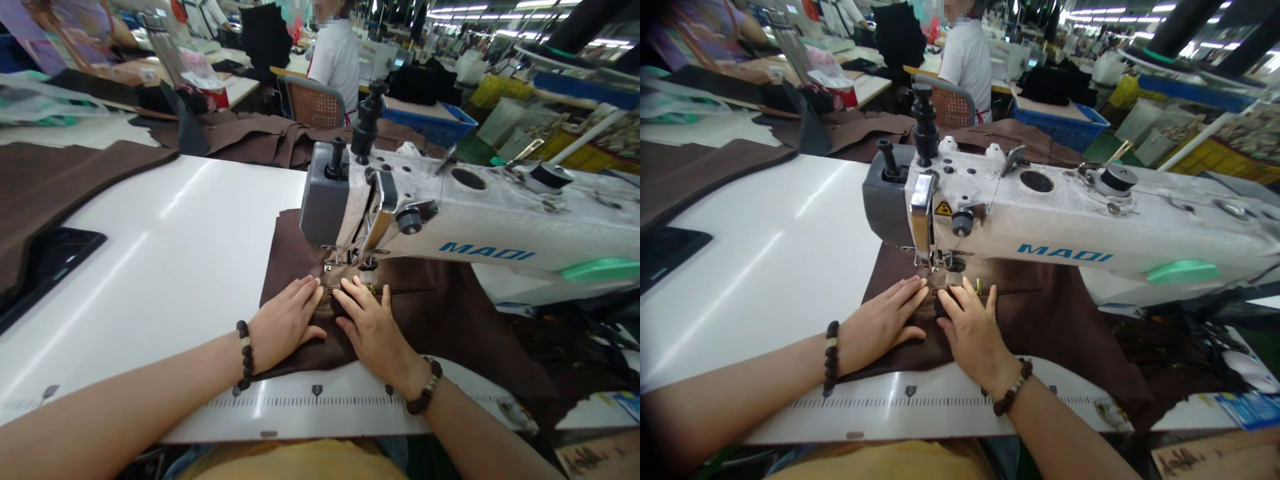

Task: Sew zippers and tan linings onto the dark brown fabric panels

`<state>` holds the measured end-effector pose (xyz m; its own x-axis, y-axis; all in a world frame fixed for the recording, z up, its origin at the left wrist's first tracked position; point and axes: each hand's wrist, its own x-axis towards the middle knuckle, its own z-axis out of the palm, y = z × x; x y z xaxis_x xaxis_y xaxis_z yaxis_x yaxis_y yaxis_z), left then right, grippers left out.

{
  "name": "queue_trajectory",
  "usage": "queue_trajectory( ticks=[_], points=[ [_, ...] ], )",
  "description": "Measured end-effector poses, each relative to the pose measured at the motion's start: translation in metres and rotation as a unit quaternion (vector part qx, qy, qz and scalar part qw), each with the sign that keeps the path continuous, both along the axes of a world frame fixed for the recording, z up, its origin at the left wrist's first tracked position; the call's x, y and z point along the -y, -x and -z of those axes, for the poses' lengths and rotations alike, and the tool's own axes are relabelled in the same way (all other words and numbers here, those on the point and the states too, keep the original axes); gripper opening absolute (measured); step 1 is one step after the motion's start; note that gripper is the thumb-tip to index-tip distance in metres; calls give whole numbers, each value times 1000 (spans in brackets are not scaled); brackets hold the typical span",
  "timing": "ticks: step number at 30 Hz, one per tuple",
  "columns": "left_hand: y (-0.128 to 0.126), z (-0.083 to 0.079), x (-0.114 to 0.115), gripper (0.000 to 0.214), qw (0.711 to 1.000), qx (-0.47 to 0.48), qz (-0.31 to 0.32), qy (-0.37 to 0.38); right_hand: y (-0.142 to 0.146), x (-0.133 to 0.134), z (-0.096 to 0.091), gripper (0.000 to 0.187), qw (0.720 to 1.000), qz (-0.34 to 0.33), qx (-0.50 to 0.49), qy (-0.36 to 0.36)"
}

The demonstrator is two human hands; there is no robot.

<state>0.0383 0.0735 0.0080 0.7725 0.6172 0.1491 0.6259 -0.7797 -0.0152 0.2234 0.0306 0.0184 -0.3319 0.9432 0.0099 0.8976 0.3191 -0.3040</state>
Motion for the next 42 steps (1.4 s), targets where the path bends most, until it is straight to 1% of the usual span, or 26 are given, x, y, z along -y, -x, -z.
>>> queue_trajectory(
  ticks=[7,15,18,22,24,29,32,38,40,41,42],
  points=[
    [-2,-2,-3,70,1000,12,-5,16,2,-2,2,40,999,-5,33,-6],
    [-7,-11,-16,69,1000,-17,-3,19,3,-8,2,40,999,-4,45,-5],
    [-7,-11,-13,67,999,-17,0,34,4,-7,2,40,999,-6,45,-10],
    [-6,-8,-4,75,998,-14,-13,56,3,-2,2,40,998,-15,52,-9],
    [-6,-6,-3,76,998,-13,-17,59,3,-3,3,41,998,-16,54,-7],
    [-6,-9,-20,71,997,-46,-32,54,6,-16,4,45,998,-3,57,-9],
    [-8,-12,-27,70,995,-62,-46,58,4,-24,3,45,998,-6,54,-13],
    [-14,-14,-25,75,997,-58,-31,51,-2,-29,9,45,998,-30,57,-9],
    [-13,-13,-25,74,997,-45,-26,48,-3,-26,4,45,998,-30,47,-5],
    [-12,-12,-26,72,998,-34,-24,46,-6,-22,-4,44,999,-38,33,4],
    [-11,-10,-26,70,999,-20,-21,43,-12,-17,-17,42,998,-55,13,18]
  ],
)
